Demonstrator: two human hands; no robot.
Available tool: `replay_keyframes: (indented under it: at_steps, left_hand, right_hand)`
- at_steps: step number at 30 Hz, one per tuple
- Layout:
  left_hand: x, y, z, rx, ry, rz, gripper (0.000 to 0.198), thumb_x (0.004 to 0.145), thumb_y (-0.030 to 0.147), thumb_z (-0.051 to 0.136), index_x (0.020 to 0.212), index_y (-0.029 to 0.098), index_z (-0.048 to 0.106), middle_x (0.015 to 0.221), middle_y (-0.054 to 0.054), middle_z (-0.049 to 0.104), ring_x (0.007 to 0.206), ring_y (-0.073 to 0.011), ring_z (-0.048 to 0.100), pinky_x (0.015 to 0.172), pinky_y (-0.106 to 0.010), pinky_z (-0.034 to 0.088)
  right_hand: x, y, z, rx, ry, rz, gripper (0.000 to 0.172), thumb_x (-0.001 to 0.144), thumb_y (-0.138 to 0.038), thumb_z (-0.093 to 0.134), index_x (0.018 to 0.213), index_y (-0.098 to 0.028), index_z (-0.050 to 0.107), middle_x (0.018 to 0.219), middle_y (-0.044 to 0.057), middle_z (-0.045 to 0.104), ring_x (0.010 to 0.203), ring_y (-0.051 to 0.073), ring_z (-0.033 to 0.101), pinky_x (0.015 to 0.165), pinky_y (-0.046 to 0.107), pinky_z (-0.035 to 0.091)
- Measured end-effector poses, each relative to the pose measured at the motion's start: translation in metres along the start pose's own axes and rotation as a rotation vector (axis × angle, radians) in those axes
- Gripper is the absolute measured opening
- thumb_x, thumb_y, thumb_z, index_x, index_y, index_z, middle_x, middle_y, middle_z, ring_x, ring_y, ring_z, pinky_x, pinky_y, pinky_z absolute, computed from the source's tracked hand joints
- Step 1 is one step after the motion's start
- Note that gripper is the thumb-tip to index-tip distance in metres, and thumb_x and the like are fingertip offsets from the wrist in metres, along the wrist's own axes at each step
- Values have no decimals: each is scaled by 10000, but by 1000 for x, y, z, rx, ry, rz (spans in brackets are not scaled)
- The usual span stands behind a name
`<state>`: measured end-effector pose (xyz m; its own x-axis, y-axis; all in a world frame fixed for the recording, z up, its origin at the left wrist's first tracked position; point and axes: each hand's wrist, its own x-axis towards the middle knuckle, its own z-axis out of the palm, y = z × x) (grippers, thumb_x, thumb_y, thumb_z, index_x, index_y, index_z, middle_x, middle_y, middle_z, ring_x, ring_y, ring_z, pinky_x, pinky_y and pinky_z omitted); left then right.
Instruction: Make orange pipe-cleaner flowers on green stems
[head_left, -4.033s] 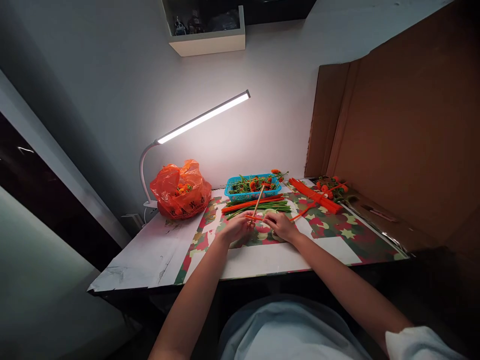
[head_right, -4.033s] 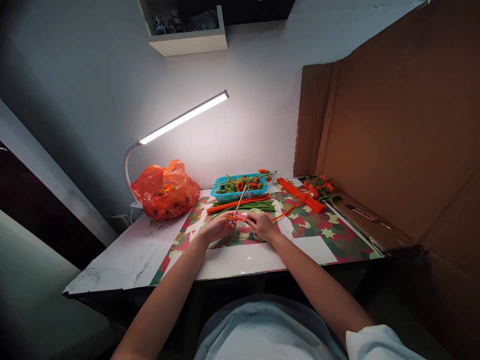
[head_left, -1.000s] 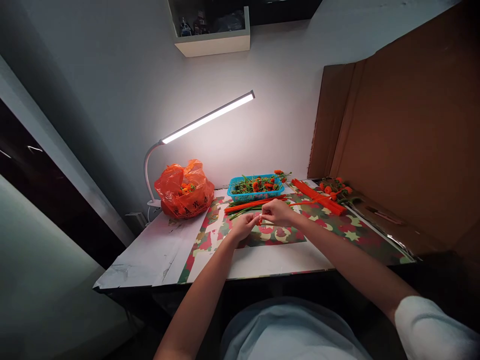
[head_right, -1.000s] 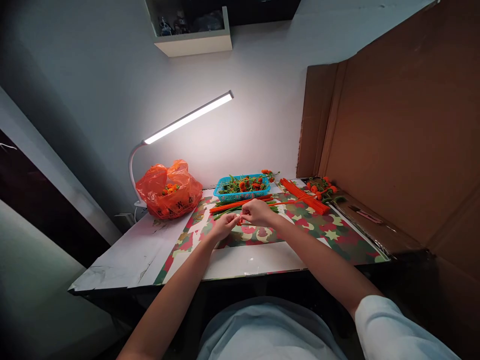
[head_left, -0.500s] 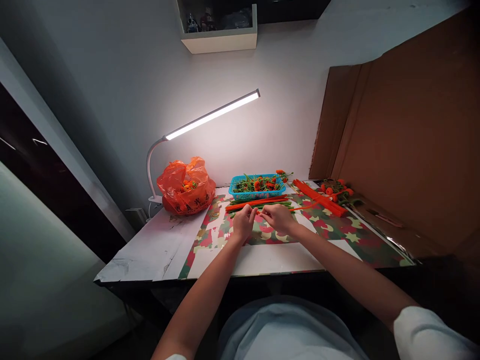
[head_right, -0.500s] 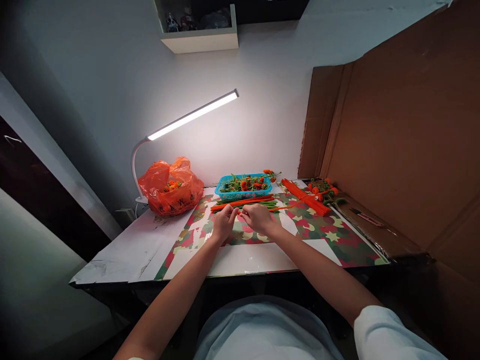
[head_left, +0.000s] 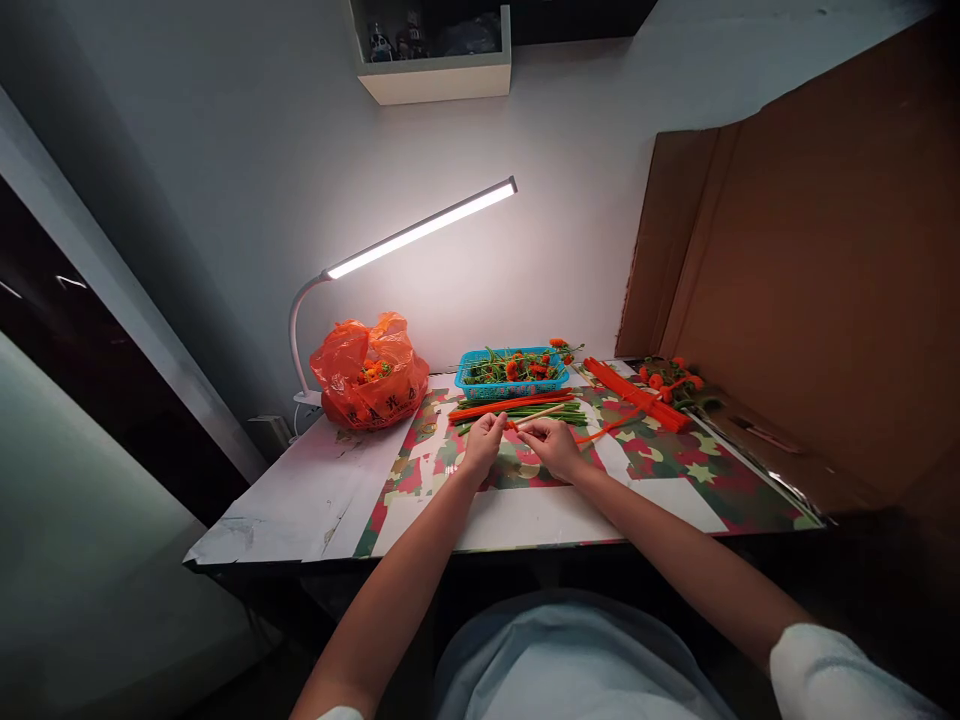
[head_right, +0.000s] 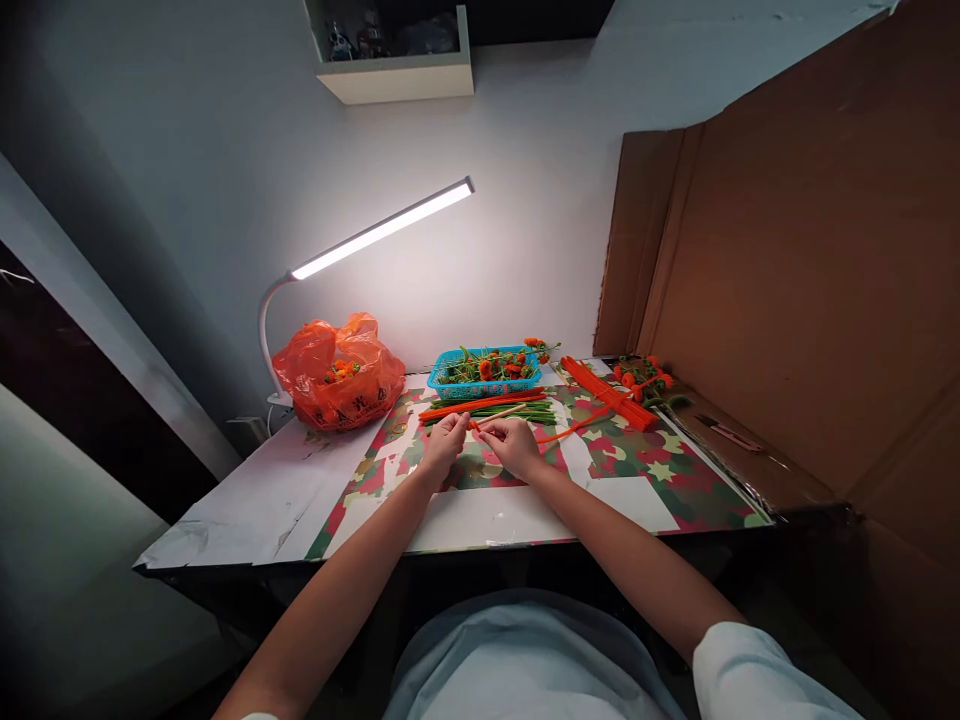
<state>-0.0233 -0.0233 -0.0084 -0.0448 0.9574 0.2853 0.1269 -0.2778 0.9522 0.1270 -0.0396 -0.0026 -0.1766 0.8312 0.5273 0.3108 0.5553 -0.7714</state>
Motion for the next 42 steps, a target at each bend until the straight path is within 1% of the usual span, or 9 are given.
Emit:
replay_keyframes:
  at_steps: [5, 10, 15, 19, 23, 29, 34, 39, 42]
  left_hand:
    - [2, 1, -2, -91, -135, -91, 531, 685, 681, 557, 602, 210, 327, 472, 93, 283, 403, -50, 246, 417, -202, 192]
    - [3, 5, -11, -3, -381, -42, 539, 694, 697, 536, 606, 206, 334, 466, 94, 283, 404, -43, 218, 412, -203, 172]
    - [2, 8, -23, 186, -562, 29, 514, 740, 664, 525, 591, 184, 418, 485, 72, 316, 433, -55, 235, 427, -215, 174]
    - [2, 9, -26, 308, -568, 112, 472, 787, 603, 507, 601, 169, 482, 537, 48, 377, 485, -76, 304, 470, -220, 229]
    - [3, 7, -24, 435, -528, 142, 437, 805, 564, 485, 617, 169, 493, 565, 41, 398, 520, -93, 332, 499, -227, 254]
    - [3, 4, -21, 534, -475, 141, 400, 822, 534, 458, 630, 184, 468, 582, 37, 415, 546, -108, 357, 506, -229, 268]
    - [-3, 1, -20, 572, -465, 194, 297, 835, 439, 480, 667, 194, 467, 613, 32, 467, 581, -114, 410, 520, -223, 293]
    - [-8, 2, -22, 500, -538, 183, 154, 742, 309, 575, 726, 195, 474, 612, 54, 465, 551, -98, 422, 501, -204, 309]
    - [-9, 6, -24, 502, -555, 171, 84, 698, 216, 554, 737, 192, 483, 629, 49, 485, 556, -96, 444, 499, -200, 320]
  right_hand:
    - [4, 6, -4, 117, -39, 176, 371, 707, -514, 652, 660, -147, 677, 593, 35, 621, 555, 141, 524, 511, 250, 395]
    - [4, 5, -20, 152, -206, 362, 398, 653, -544, 712, 723, -152, 701, 513, 12, 551, 439, 106, 451, 404, 236, 317]
    - [3, 5, -28, 134, -334, 290, 352, 630, -482, 728, 622, -132, 695, 539, 15, 565, 448, 97, 453, 408, 233, 314]
    - [3, 5, -26, 84, -362, 195, 246, 692, -372, 683, 636, -133, 702, 610, 37, 627, 535, 115, 514, 475, 229, 353]
    - [2, 10, -22, -28, -289, 152, 158, 721, -273, 656, 672, -133, 711, 658, 43, 663, 580, 121, 547, 525, 225, 369]
    - [0, 14, -21, -213, -196, 42, 96, 757, -235, 665, 744, -169, 733, 696, 26, 682, 632, 121, 558, 567, 221, 356]
    - [-2, 16, -22, -266, -213, 25, 88, 779, -223, 659, 739, -181, 726, 694, 15, 676, 635, 117, 550, 583, 224, 348]
    - [-3, 19, -20, -229, -235, 53, 89, 782, -215, 647, 752, -172, 720, 699, 18, 673, 622, 117, 553, 571, 225, 354]
    - [-2, 22, -20, -211, -248, 60, 94, 785, -222, 640, 764, -170, 716, 707, 17, 674, 632, 119, 559, 581, 227, 365]
